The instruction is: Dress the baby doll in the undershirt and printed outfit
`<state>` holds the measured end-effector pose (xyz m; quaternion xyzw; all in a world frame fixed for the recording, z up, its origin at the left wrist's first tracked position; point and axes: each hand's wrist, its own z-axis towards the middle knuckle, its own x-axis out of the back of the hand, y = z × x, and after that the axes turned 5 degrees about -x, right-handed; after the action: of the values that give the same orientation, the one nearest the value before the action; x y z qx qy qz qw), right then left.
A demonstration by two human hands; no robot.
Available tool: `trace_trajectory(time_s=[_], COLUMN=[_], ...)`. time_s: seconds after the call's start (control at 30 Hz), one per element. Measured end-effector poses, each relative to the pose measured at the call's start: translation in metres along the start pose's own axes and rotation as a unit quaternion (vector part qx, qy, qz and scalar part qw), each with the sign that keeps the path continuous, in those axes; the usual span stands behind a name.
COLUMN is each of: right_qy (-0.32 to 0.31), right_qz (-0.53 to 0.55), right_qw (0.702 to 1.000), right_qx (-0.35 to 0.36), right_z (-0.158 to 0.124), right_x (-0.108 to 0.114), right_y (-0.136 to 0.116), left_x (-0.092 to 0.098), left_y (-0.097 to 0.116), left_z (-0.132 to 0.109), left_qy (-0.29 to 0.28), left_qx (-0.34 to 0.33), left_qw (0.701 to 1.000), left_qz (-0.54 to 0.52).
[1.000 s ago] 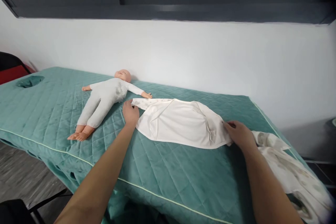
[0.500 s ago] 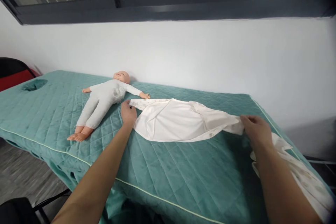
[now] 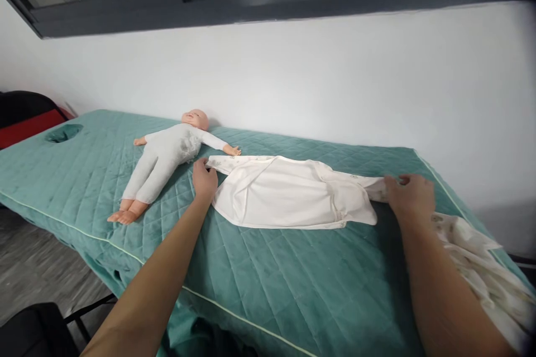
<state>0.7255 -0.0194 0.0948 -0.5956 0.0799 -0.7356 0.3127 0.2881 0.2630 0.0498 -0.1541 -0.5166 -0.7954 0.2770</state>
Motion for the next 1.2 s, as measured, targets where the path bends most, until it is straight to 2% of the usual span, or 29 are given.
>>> trace_trajectory(time_s=[0.1, 0.17, 0.37, 0.6, 0.77, 0.87, 1.0, 1.2], right_qy=[-0.078, -0.109, -0.04, -0.114, -0.074, -0.053, -0.039, -0.036], right_qz=[-0.047, -0.036, 0.104, 0.178, 0.307, 0.35, 0.334, 0.204], right_qw=[0.994, 0.991, 0.992, 0.977, 0.947, 0.933, 0.937, 0.971], right_qx=[-0.056, -0.062, -0.058, -0.036, -0.052, -0.061, -0.088, -0.118], right_z=[-0.005, -0.006, -0.009, -0.017, -0.018, -0.015, -0.011, -0.01], right_x=[0.007, 0.011, 0.017, 0.017, 0.012, 0.009, 0.008, 0.011], right_y=[0.001, 0.0, -0.007, -0.012, -0.012, -0.012, -0.007, -0.001], left_x=[0.0, 0.0, 0.0, 0.004, 0.004, 0.004, 0.005, 0.006], left_y=[-0.001, -0.001, -0.001, 0.004, 0.004, 0.005, 0.006, 0.008], left_z=[0.0, 0.001, 0.001, 0.0, 0.0, 0.0, 0.0, 0.0], left_qy=[0.0, -0.001, -0.003, -0.009, -0.016, -0.017, -0.021, -0.023], left_qx=[-0.001, -0.002, -0.008, -0.009, -0.007, -0.012, -0.012, -0.014], left_qw=[1.0, 1.0, 1.0, 1.0, 0.999, 0.999, 0.999, 0.999], left_qz=[0.013, 0.02, 0.021, 0.026, 0.029, 0.035, 0.038, 0.027])
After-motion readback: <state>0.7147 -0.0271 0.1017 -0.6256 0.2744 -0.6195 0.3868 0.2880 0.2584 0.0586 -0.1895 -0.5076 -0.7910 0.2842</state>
